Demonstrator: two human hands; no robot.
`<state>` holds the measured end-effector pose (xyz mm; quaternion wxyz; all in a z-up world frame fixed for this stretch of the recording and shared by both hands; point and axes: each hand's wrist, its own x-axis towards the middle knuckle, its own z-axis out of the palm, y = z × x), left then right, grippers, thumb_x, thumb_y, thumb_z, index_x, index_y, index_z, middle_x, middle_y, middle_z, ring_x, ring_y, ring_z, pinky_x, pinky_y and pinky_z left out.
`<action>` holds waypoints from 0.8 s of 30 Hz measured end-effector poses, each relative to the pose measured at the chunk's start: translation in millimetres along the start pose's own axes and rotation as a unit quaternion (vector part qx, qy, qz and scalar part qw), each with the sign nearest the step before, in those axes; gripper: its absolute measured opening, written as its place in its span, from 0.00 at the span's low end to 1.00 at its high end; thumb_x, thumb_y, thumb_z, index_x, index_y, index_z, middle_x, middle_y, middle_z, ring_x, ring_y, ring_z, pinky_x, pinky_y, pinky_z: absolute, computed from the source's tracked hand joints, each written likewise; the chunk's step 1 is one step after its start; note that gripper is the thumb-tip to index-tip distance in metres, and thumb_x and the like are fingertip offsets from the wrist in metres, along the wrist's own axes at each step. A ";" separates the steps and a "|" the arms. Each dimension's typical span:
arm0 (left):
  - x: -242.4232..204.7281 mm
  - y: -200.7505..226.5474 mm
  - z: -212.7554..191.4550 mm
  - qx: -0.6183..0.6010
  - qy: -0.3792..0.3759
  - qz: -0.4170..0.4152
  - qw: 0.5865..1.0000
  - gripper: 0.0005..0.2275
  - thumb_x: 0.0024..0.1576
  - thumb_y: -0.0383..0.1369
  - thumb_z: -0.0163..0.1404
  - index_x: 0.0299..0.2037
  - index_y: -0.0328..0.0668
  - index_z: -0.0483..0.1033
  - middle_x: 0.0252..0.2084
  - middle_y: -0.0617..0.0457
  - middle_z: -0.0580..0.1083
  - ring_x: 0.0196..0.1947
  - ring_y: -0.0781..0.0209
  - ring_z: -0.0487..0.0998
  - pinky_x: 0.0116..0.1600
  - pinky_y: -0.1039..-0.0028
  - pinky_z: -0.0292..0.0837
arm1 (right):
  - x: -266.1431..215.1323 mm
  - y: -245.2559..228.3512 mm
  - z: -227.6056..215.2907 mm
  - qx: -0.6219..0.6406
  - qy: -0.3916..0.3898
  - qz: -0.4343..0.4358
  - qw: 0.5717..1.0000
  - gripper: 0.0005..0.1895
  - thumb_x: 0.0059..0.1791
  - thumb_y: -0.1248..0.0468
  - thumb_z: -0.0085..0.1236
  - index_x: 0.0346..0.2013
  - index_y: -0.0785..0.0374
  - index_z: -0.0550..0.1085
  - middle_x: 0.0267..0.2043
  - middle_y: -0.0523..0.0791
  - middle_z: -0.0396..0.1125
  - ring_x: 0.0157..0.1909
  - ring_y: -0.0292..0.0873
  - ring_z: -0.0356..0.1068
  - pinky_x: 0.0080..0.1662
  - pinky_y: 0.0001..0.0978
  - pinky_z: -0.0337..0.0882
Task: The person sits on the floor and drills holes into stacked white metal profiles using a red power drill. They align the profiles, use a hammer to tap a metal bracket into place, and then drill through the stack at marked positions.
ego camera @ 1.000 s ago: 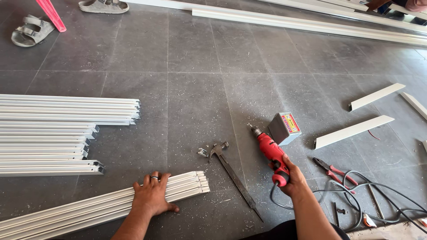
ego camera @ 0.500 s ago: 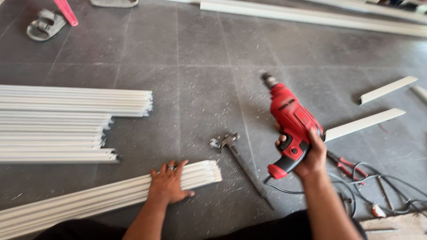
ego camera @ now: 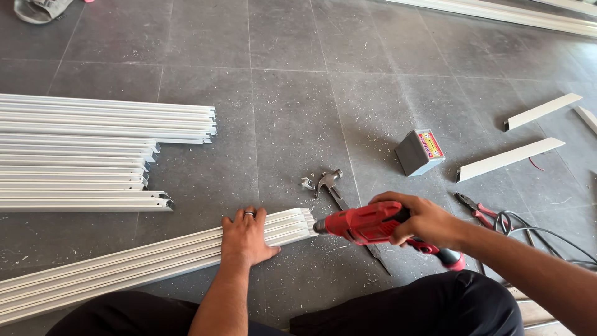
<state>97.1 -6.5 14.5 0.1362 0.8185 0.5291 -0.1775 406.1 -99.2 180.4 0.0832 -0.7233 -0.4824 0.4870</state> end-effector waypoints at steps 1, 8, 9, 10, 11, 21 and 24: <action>0.6 -0.3 -1.2 -0.003 -0.002 0.000 1.000 0.40 0.45 0.60 0.63 0.65 0.52 0.62 0.63 0.54 0.66 0.67 0.59 0.63 0.64 0.55 0.61 | 2.3 -5.2 1.2 -0.024 0.007 -0.003 1.000 0.43 0.33 0.70 0.64 0.63 0.46 0.70 0.41 0.47 0.76 0.37 0.43 0.76 0.44 0.38 0.75; 0.3 -1.8 -1.0 -0.002 -0.015 0.012 1.000 0.38 0.47 0.57 0.63 0.65 0.54 0.62 0.62 0.57 0.68 0.65 0.61 0.65 0.64 0.57 0.62 | 27.1 -44.6 2.3 -0.114 0.016 -0.036 0.993 0.47 0.30 0.67 0.63 0.64 0.43 0.68 0.36 0.47 0.78 0.35 0.40 0.79 0.41 0.36 0.76; 0.7 -2.8 0.2 -0.001 -0.009 0.015 1.000 0.38 0.47 0.57 0.64 0.65 0.53 0.62 0.63 0.57 0.67 0.65 0.61 0.65 0.64 0.57 0.62 | 30.3 -49.0 3.0 -0.132 0.019 -0.004 0.991 0.46 0.31 0.66 0.64 0.65 0.42 0.67 0.35 0.48 0.78 0.35 0.41 0.78 0.40 0.37 0.75; 1.4 -3.1 1.6 0.000 -0.003 0.019 1.000 0.38 0.47 0.56 0.64 0.65 0.53 0.61 0.63 0.57 0.66 0.65 0.61 0.65 0.64 0.58 0.62 | 33.8 -53.3 4.0 -0.150 0.021 0.029 0.988 0.46 0.32 0.64 0.64 0.66 0.40 0.66 0.35 0.48 0.77 0.34 0.42 0.76 0.38 0.39 0.74; 2.2 -3.3 2.9 0.001 0.003 0.023 1.000 0.38 0.47 0.56 0.64 0.65 0.53 0.61 0.64 0.57 0.66 0.65 0.61 0.65 0.63 0.58 0.62 | 36.1 -56.6 4.6 -0.167 0.024 0.062 0.984 0.46 0.33 0.63 0.65 0.66 0.38 0.65 0.34 0.49 0.76 0.33 0.44 0.75 0.37 0.40 0.73; 6.2 -5.1 8.8 -0.005 -0.004 0.038 0.999 0.38 0.49 0.53 0.63 0.67 0.55 0.59 0.65 0.58 0.65 0.65 0.61 0.65 0.65 0.59 0.61 | 42.1 -67.5 -0.1 -0.176 0.016 0.002 0.984 0.45 0.29 0.64 0.63 0.62 0.42 0.70 0.34 0.48 0.77 0.31 0.43 0.75 0.36 0.37 0.74; 6.7 -5.0 8.8 0.000 -0.012 0.036 0.999 0.38 0.49 0.54 0.63 0.68 0.56 0.58 0.64 0.58 0.65 0.64 0.61 0.65 0.65 0.59 0.62 | 42.8 -73.8 -0.2 -0.197 0.011 0.022 0.980 0.46 0.29 0.65 0.61 0.63 0.40 0.69 0.37 0.48 0.76 0.32 0.46 0.74 0.36 0.40 0.74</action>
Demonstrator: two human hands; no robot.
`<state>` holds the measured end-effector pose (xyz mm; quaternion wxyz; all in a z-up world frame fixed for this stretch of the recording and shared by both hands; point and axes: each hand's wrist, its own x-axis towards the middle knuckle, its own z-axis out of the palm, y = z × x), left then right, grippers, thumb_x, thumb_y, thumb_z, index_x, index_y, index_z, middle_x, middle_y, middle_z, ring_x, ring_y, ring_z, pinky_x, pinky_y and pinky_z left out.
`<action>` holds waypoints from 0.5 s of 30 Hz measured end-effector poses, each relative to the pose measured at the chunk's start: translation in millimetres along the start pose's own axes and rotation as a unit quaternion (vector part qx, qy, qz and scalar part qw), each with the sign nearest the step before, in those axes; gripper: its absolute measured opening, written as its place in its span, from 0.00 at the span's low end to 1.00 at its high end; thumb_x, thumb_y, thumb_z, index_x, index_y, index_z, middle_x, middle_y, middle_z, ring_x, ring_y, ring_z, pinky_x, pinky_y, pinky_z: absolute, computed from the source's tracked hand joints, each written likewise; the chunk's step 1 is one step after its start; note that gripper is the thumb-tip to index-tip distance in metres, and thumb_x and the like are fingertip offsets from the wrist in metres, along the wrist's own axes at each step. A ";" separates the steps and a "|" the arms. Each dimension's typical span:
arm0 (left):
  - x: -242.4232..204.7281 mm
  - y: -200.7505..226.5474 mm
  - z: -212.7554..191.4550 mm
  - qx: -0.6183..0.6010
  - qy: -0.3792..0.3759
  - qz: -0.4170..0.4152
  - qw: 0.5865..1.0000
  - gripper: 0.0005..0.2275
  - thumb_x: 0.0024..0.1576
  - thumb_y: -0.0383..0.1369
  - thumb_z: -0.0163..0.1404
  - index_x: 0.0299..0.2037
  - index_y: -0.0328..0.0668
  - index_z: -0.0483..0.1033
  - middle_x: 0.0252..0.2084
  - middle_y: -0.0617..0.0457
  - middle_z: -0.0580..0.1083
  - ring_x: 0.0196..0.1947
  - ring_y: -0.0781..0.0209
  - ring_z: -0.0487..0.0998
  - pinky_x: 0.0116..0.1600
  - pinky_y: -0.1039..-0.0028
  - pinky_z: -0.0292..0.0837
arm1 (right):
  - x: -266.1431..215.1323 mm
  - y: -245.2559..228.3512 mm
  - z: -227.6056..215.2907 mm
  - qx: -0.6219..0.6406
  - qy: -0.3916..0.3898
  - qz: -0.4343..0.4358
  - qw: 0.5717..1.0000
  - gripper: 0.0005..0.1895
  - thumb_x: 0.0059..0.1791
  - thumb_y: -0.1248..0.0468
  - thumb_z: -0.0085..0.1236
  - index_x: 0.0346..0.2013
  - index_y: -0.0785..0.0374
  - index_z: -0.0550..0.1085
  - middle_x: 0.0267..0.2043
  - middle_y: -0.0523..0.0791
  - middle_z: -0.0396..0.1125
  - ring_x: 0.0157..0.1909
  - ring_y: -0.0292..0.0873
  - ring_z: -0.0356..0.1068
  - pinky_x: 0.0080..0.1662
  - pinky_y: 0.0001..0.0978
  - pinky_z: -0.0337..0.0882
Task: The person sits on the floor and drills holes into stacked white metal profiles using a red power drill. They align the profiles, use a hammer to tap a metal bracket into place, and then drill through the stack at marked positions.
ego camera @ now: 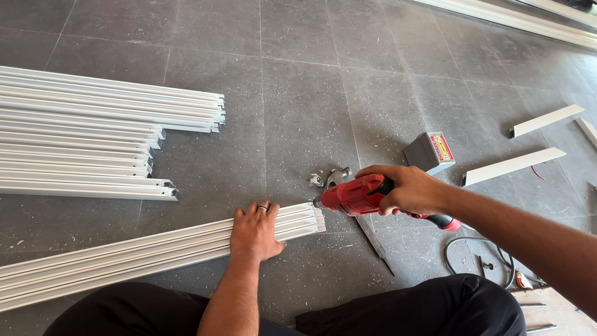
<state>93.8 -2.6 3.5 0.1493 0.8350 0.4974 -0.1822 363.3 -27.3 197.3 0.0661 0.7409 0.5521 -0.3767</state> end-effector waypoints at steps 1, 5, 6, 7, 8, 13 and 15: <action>0.4 -0.2 0.0 0.001 -0.002 0.000 1.000 0.38 0.49 0.54 0.63 0.68 0.56 0.58 0.64 0.58 0.65 0.64 0.61 0.66 0.65 0.59 0.61 | 0.8 -2.2 -1.1 -0.010 -0.001 -0.002 1.000 0.46 0.29 0.65 0.62 0.63 0.39 0.68 0.38 0.47 0.76 0.32 0.46 0.75 0.36 0.40 0.75; -0.1 0.1 0.6 -0.005 0.002 -0.003 1.000 0.38 0.49 0.54 0.63 0.67 0.56 0.59 0.64 0.59 0.66 0.63 0.61 0.66 0.64 0.61 0.62 | 6.9 -6.9 -4.3 -0.063 -0.012 -0.027 0.998 0.48 0.29 0.64 0.62 0.64 0.38 0.67 0.41 0.49 0.77 0.34 0.45 0.77 0.39 0.40 0.76; -0.2 0.1 0.5 -0.002 0.003 -0.004 1.000 0.38 0.49 0.54 0.63 0.67 0.57 0.59 0.64 0.59 0.66 0.63 0.61 0.66 0.64 0.61 0.62 | 8.8 -6.8 -5.1 -0.066 -0.018 -0.018 0.998 0.48 0.29 0.64 0.62 0.65 0.38 0.67 0.41 0.49 0.77 0.35 0.45 0.77 0.40 0.41 0.76; -0.4 0.0 0.5 0.001 0.004 -0.004 1.000 0.38 0.49 0.53 0.63 0.67 0.57 0.59 0.64 0.59 0.66 0.63 0.61 0.66 0.64 0.61 0.62 | 10.9 -6.6 -5.7 -0.068 -0.023 -0.009 0.997 0.47 0.29 0.64 0.62 0.65 0.38 0.67 0.41 0.50 0.76 0.35 0.45 0.77 0.40 0.43 0.77; -0.4 -0.1 0.6 0.004 0.004 -0.006 1.000 0.38 0.49 0.53 0.63 0.67 0.57 0.59 0.63 0.59 0.66 0.63 0.62 0.66 0.64 0.60 0.62 | 13.2 -6.4 -6.4 -0.070 -0.028 0.000 0.997 0.47 0.30 0.64 0.62 0.65 0.38 0.67 0.41 0.51 0.76 0.36 0.46 0.76 0.41 0.45 0.77; 3.1 -0.2 0.9 -0.011 0.008 -0.010 1.000 0.36 0.47 0.52 0.64 0.65 0.57 0.61 0.63 0.59 0.66 0.63 0.62 0.67 0.63 0.61 0.63 | 30.4 -21.4 -10.0 -0.147 -0.040 -0.142 0.978 0.52 0.27 0.66 0.68 0.67 0.46 0.66 0.45 0.47 0.74 0.39 0.42 0.75 0.45 0.39 0.74; 3.7 -0.6 1.2 -0.018 0.013 -0.014 1.000 0.36 0.46 0.51 0.65 0.64 0.57 0.62 0.63 0.59 0.67 0.63 0.62 0.67 0.63 0.61 0.63 | 34.0 -34.5 -11.7 -0.146 -0.057 -0.132 0.979 0.45 0.31 0.62 0.69 0.64 0.50 0.69 0.44 0.47 0.74 0.36 0.42 0.73 0.39 0.39 0.73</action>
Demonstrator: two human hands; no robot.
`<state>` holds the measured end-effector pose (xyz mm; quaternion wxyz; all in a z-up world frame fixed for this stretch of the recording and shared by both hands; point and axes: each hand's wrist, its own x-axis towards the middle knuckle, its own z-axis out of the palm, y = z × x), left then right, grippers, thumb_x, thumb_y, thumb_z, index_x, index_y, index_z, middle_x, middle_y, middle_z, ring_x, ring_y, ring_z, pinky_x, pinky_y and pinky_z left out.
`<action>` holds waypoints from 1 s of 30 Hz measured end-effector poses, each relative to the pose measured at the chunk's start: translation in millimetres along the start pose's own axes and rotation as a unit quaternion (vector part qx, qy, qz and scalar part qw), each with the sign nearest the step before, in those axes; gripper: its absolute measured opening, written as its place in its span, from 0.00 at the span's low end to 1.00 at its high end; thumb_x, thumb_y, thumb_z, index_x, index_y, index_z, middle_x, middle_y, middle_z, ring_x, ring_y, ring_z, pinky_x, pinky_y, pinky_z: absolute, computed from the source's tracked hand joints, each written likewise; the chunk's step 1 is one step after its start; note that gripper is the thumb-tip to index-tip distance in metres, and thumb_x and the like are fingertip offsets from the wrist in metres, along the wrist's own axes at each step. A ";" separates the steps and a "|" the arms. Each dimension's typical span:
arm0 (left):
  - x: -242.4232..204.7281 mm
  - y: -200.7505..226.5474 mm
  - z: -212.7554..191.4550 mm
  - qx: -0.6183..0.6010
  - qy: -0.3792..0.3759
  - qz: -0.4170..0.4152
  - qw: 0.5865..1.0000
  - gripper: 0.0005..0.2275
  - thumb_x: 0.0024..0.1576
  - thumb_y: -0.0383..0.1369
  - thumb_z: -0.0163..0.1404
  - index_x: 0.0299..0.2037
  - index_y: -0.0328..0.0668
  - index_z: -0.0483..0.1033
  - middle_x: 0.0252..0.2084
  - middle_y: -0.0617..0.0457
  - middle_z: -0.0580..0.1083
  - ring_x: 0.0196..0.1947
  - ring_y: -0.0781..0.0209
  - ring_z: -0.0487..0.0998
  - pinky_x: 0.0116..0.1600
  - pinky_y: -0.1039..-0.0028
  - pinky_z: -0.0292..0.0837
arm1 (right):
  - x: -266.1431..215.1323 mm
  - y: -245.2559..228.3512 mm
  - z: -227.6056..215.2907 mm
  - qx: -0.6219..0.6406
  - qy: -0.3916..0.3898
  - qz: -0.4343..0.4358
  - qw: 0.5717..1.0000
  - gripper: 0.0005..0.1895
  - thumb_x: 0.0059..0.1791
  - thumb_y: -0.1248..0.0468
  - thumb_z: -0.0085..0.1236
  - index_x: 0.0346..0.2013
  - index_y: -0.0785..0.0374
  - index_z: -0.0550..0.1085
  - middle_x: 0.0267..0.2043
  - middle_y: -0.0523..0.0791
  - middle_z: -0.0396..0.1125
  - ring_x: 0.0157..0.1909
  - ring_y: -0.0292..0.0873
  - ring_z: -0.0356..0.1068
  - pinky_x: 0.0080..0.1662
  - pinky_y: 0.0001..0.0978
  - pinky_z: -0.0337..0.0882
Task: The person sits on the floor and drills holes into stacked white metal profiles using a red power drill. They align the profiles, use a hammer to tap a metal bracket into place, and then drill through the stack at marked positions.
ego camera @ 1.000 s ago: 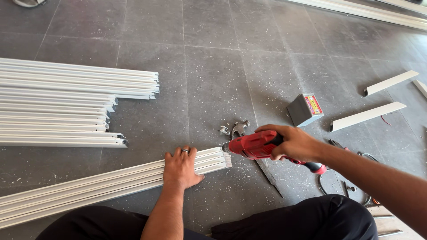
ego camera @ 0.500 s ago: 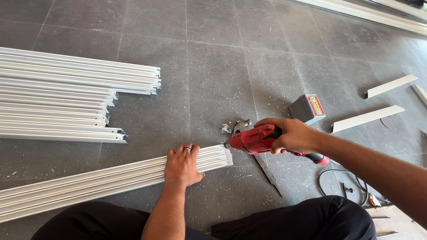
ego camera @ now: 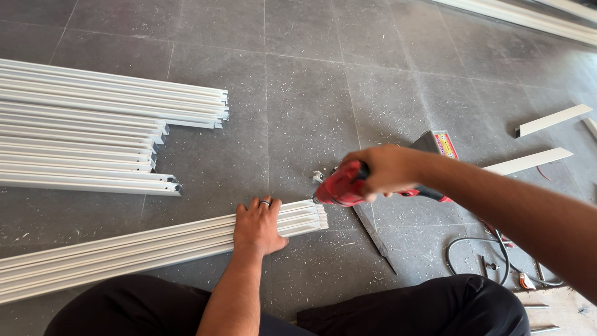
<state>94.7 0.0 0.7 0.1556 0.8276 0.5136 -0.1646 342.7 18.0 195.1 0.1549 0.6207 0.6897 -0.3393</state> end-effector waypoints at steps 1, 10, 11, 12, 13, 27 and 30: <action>0.8 0.6 -0.2 -0.004 0.003 -0.001 1.000 0.36 0.46 0.51 0.65 0.64 0.56 0.62 0.63 0.59 0.67 0.63 0.62 0.67 0.63 0.60 0.63 | 4.6 -7.9 -2.9 0.014 -0.018 0.032 0.999 0.39 0.35 0.58 0.68 0.61 0.51 0.71 0.41 0.47 0.76 0.31 0.44 0.73 0.35 0.38 0.73; 0.3 2.7 -0.7 -0.008 0.014 -0.007 1.000 0.36 0.45 0.50 0.65 0.63 0.57 0.63 0.63 0.61 0.67 0.63 0.63 0.67 0.60 0.60 0.65 | 7.2 -65.4 -15.1 0.108 -0.043 0.112 0.987 0.23 0.38 0.59 0.65 0.47 0.63 0.81 0.28 0.50 0.73 0.18 0.43 0.68 0.20 0.37 0.68; 0.1 2.3 -2.0 -0.009 0.013 -0.010 1.000 0.36 0.45 0.50 0.65 0.63 0.57 0.63 0.63 0.61 0.67 0.63 0.63 0.67 0.60 0.61 0.65 | 7.5 -70.1 -12.9 0.084 -0.033 0.108 0.990 0.23 0.38 0.59 0.65 0.46 0.62 0.81 0.27 0.49 0.72 0.17 0.42 0.68 0.20 0.36 0.68; -0.2 2.2 -3.1 -0.010 0.013 -0.010 1.000 0.37 0.44 0.50 0.66 0.63 0.56 0.63 0.63 0.61 0.67 0.63 0.63 0.66 0.60 0.60 0.64 | 8.3 -73.6 -12.2 0.064 -0.030 0.110 0.991 0.24 0.37 0.59 0.65 0.47 0.62 0.80 0.28 0.49 0.73 0.18 0.42 0.69 0.20 0.36 0.69; -1.0 2.5 -3.5 -0.011 0.011 -0.009 1.000 0.37 0.44 0.51 0.66 0.64 0.56 0.62 0.64 0.61 0.67 0.63 0.63 0.66 0.61 0.60 0.64 | 9.3 -75.7 -10.7 0.044 -0.027 0.112 0.992 0.24 0.37 0.58 0.66 0.47 0.62 0.79 0.28 0.49 0.73 0.18 0.42 0.69 0.21 0.35 0.69; 0.2 -1.6 2.1 -0.016 0.038 -0.006 0.999 0.36 0.43 0.50 0.66 0.63 0.57 0.64 0.63 0.61 0.68 0.63 0.63 0.67 0.62 0.60 0.62 | -32.0 -5.7 18.8 0.307 0.038 0.175 0.935 0.28 0.41 0.56 0.68 0.56 0.52 0.75 0.38 0.47 0.75 0.21 0.41 0.69 0.26 0.36 0.72; 1.8 -0.6 3.2 -0.014 0.035 -0.005 0.999 0.37 0.43 0.50 0.66 0.63 0.57 0.63 0.63 0.61 0.67 0.63 0.63 0.66 0.62 0.59 0.62 | -30.0 -7.8 20.8 0.269 0.039 0.171 0.947 0.29 0.41 0.55 0.69 0.56 0.51 0.74 0.37 0.46 0.75 0.21 0.42 0.70 0.27 0.37 0.73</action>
